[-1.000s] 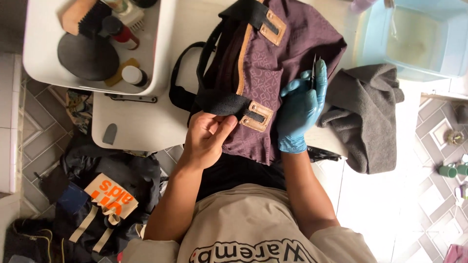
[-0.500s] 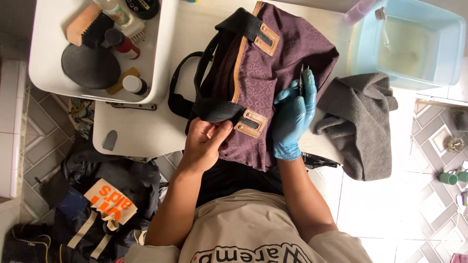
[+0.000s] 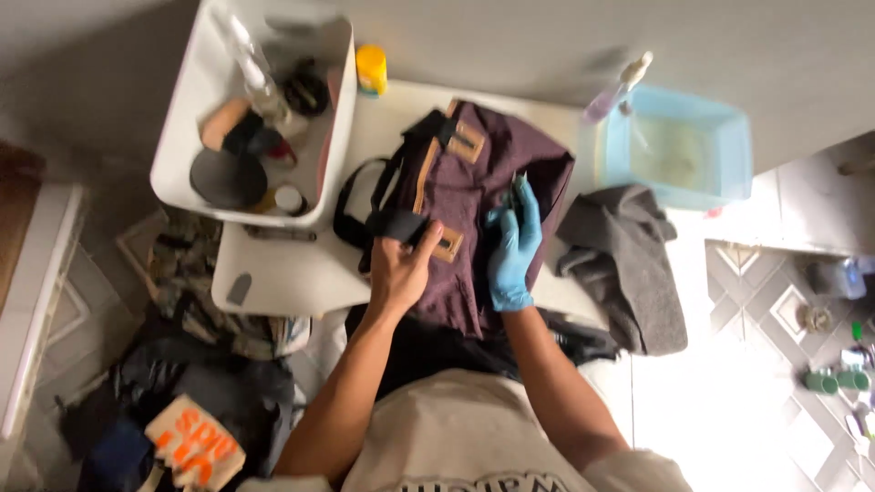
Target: The person uses a pair of tweezers to clean the leather patches and metal hardware on a purple bag. They meticulously pick at the edges and crevices of the leather tabs while holding the bag steady with their other hand.
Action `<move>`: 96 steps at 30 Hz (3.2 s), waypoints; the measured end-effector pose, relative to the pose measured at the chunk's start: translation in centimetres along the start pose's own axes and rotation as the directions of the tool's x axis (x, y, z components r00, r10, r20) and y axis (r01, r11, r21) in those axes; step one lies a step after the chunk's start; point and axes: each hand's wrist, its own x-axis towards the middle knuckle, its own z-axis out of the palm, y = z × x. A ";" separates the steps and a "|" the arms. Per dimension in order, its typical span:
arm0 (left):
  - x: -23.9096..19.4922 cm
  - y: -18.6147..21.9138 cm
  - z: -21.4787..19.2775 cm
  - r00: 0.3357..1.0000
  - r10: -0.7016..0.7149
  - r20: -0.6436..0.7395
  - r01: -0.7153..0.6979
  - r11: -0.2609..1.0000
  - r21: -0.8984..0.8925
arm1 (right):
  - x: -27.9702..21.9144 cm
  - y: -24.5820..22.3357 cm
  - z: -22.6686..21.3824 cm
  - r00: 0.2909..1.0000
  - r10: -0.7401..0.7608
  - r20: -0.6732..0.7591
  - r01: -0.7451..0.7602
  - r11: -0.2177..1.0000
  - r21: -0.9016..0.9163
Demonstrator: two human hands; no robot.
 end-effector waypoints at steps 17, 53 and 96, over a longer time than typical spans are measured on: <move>-2.5 0.9 -2.0 0.995 0.047 -0.091 -0.053 0.997 -0.062 | -0.4 0.3 -0.2 0.998 -0.054 0.008 0.055 0.984 -0.172; -0.9 2.8 -5.4 0.727 0.633 0.267 -0.667 0.557 0.496 | 0.6 -1.1 0.4 0.991 0.119 0.068 -0.116 0.992 -0.057; 3.4 7.7 -7.0 0.818 -0.010 0.575 0.034 0.999 -0.031 | 0.3 -0.1 0.0 0.997 0.065 0.045 -0.067 0.996 0.054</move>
